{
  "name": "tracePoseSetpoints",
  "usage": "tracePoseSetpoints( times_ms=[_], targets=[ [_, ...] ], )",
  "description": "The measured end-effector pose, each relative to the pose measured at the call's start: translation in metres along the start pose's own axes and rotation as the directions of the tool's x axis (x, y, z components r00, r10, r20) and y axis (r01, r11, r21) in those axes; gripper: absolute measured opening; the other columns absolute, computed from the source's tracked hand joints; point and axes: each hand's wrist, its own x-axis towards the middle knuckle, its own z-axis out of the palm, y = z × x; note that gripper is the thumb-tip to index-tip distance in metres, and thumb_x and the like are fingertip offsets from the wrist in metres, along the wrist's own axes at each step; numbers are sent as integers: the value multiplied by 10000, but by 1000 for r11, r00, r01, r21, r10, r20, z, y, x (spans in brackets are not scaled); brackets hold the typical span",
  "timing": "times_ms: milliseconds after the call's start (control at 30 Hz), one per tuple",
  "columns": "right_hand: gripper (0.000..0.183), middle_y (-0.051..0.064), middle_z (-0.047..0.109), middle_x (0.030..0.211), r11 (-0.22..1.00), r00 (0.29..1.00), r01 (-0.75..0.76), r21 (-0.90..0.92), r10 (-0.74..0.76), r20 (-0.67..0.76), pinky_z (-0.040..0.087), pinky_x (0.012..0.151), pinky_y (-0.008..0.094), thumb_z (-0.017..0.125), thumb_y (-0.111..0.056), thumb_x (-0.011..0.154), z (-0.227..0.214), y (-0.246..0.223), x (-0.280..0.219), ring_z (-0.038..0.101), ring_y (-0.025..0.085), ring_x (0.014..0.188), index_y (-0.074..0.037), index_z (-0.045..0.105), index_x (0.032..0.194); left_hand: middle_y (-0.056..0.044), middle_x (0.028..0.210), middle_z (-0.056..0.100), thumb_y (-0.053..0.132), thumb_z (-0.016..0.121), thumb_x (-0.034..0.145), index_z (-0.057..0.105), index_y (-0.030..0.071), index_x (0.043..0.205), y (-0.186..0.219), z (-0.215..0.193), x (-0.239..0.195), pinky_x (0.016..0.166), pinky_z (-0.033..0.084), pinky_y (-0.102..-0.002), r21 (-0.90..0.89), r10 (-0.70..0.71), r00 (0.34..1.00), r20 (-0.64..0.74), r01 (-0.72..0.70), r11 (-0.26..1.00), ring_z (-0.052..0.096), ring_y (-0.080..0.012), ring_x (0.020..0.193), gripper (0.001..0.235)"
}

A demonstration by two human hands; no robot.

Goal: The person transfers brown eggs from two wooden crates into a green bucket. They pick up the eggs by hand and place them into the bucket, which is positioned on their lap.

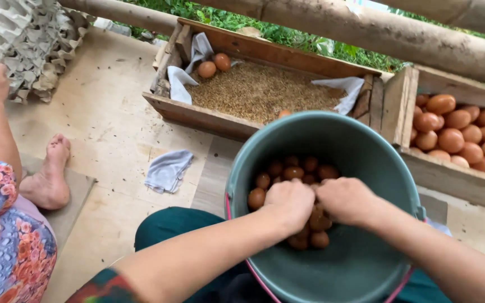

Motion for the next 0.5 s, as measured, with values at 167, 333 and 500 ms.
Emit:
tracePoseSetpoints(
  times_ms=[167,333,500],
  targets=[
    [217,188,778,962,932,982,-184,311,190,13,596,836,594,605,-279,900,-206,24,15,734,467,955,-125,700,1019,-57,825,580,249,535,965,613,194,855,-69,-158,-27,712,551,-472,-155,7,702,-712,-167,974,671,-319,822,146],
    [169,189,742,877,877,930,69,476,117,-350,545,771,612,606,-217,902,-236,55,126,693,490,904,-67,659,958,-17,915,579,270,566,1000,688,187,919,-220,-160,54,782,570,-448,-262,-222,509,-832,-7,965,682,-324,924,168],
    [237,113,772,1088,842,944,147,519,37,-328,526,934,482,528,-120,972,-238,54,269,702,273,1015,-66,748,1042,-110,1147,650,85,628,946,651,111,1133,-282,-153,112,852,533,-459,-369,-477,548,-688,302,879,621,-299,1044,190]
  ],
)
